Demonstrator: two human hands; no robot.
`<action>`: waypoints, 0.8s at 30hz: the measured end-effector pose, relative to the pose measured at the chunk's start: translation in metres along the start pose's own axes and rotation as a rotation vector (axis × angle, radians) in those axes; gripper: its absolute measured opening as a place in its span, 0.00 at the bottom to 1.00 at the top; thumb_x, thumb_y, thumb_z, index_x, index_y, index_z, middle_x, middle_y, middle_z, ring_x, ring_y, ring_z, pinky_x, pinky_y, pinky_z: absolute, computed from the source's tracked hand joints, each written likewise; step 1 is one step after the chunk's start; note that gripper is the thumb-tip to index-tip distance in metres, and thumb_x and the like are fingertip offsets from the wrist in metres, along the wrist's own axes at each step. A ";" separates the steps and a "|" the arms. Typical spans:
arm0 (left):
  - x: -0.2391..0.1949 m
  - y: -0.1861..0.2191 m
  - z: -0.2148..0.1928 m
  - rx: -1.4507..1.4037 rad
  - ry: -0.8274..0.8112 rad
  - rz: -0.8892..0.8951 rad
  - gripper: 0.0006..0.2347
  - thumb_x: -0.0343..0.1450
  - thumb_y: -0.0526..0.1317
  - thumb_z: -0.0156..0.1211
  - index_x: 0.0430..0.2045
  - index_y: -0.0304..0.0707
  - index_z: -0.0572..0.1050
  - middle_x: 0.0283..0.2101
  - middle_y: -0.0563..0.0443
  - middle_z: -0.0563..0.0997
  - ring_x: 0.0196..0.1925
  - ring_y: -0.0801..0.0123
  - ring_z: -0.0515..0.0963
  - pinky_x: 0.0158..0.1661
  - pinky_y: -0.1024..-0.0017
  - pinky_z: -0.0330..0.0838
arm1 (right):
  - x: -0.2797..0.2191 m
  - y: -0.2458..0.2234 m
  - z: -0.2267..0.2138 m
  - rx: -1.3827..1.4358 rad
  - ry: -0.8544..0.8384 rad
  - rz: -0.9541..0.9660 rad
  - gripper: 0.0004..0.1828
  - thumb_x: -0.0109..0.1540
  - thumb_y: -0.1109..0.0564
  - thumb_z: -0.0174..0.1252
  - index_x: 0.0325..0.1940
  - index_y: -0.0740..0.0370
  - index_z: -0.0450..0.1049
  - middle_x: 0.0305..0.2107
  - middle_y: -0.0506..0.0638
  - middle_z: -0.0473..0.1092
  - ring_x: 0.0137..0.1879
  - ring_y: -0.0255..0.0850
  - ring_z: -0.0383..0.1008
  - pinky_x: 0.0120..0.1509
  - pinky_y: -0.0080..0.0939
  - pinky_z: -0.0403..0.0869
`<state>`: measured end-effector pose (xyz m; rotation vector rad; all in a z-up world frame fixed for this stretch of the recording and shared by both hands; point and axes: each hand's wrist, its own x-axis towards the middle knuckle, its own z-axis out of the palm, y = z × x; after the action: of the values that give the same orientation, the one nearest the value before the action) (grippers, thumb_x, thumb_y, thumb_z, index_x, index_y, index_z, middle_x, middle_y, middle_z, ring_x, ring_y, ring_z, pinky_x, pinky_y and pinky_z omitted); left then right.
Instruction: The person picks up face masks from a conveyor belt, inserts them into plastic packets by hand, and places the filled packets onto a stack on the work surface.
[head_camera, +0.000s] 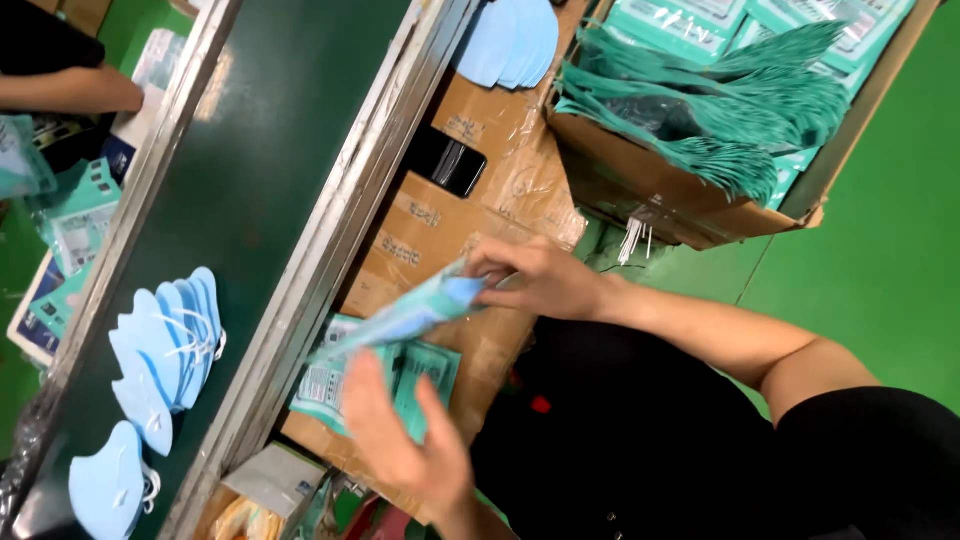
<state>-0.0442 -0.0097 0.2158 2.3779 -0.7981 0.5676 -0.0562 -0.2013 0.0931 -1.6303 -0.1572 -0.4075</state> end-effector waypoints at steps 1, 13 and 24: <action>0.004 -0.005 -0.003 0.008 -0.001 -0.004 0.15 0.68 0.27 0.63 0.49 0.19 0.74 0.52 0.33 0.79 0.56 0.46 0.79 0.58 0.57 0.72 | 0.001 -0.008 -0.001 0.007 -0.005 0.001 0.14 0.64 0.62 0.64 0.52 0.62 0.71 0.43 0.50 0.80 0.48 0.39 0.84 0.51 0.38 0.83; -0.052 -0.059 0.031 -0.248 -0.021 -0.110 0.09 0.68 0.26 0.59 0.40 0.27 0.80 0.40 0.45 0.85 0.39 0.67 0.83 0.41 0.75 0.74 | 0.003 -0.030 0.011 -0.178 0.140 -0.399 0.11 0.62 0.58 0.67 0.47 0.56 0.76 0.44 0.54 0.76 0.49 0.48 0.77 0.55 0.43 0.75; -0.074 -0.076 0.036 -0.460 0.285 -0.503 0.08 0.74 0.28 0.53 0.42 0.21 0.77 0.33 0.54 0.79 0.32 0.81 0.73 0.33 0.82 0.66 | 0.003 0.013 0.009 0.709 0.092 0.320 0.10 0.64 0.68 0.60 0.50 0.70 0.75 0.44 0.47 0.76 0.51 0.30 0.77 0.58 0.33 0.76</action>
<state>-0.0418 0.0485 0.1207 1.9081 -0.1602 0.4371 -0.0474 -0.1939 0.0811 -0.9130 0.0330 -0.1484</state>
